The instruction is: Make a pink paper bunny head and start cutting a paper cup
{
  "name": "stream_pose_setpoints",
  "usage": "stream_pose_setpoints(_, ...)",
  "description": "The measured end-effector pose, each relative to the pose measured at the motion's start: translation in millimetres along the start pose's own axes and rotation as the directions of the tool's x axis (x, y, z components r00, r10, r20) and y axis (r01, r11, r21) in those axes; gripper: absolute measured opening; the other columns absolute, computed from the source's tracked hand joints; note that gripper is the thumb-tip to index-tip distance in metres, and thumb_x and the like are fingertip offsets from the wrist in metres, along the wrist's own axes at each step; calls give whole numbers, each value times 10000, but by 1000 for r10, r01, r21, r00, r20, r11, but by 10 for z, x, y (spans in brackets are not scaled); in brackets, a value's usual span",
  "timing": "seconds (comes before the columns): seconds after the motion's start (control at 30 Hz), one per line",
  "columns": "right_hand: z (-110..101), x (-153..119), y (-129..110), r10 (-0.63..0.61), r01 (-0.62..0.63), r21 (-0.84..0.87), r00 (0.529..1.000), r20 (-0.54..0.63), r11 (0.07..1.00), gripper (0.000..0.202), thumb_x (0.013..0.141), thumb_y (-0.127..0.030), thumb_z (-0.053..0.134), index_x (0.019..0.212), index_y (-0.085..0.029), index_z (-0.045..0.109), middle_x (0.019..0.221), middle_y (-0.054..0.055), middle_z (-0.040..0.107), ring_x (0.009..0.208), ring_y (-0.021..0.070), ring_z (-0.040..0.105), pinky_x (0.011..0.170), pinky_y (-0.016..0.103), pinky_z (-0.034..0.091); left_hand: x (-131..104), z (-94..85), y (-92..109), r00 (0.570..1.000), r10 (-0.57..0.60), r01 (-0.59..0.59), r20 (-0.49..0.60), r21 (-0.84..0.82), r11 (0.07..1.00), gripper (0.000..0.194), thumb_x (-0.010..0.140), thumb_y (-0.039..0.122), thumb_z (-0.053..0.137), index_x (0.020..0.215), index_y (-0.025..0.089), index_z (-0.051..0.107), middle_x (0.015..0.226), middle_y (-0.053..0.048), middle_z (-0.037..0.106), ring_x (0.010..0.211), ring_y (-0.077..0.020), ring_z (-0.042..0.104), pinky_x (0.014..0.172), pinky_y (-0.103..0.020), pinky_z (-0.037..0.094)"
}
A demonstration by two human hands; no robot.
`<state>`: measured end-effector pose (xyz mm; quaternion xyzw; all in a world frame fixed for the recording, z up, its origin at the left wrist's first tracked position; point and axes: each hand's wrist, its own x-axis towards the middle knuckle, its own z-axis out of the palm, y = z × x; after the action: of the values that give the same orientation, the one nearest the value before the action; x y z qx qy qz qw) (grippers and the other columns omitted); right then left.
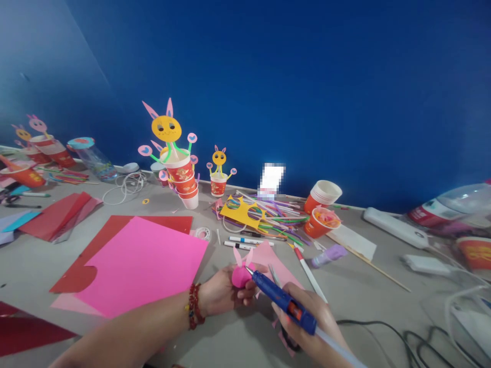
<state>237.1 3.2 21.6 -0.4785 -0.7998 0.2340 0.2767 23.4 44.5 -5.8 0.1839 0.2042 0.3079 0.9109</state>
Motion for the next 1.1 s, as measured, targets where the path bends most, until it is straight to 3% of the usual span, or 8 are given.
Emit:
stream_pose_setpoints(0.83, 31, -27, -5, 79, -79, -24, 997, -2, 997, 204, 849, -334, 528, 673, -241, 483, 555, -17, 610, 513, 165, 607, 517, 242, 434, -1, 5, 4, 1000, 23, -23, 0, 12, 1000, 395, 804, 195, 598, 1181, 80, 637, 654, 22, 436, 507, -72, 309, 575, -244, 315)
stream_pose_setpoints(1.1, 20, -13, -90, 108, -107, 92, 994, -2, 990, 241, 880, -340, 493, 664, -241, 457, 503, -42, 584, 451, 148, 573, 511, 238, 427, 18, -39, -8, 1000, 12, -12, 9, -17, 1000, 401, 808, 221, 569, 1177, 78, 635, 627, 26, 433, 505, -80, 309, 576, -246, 305)
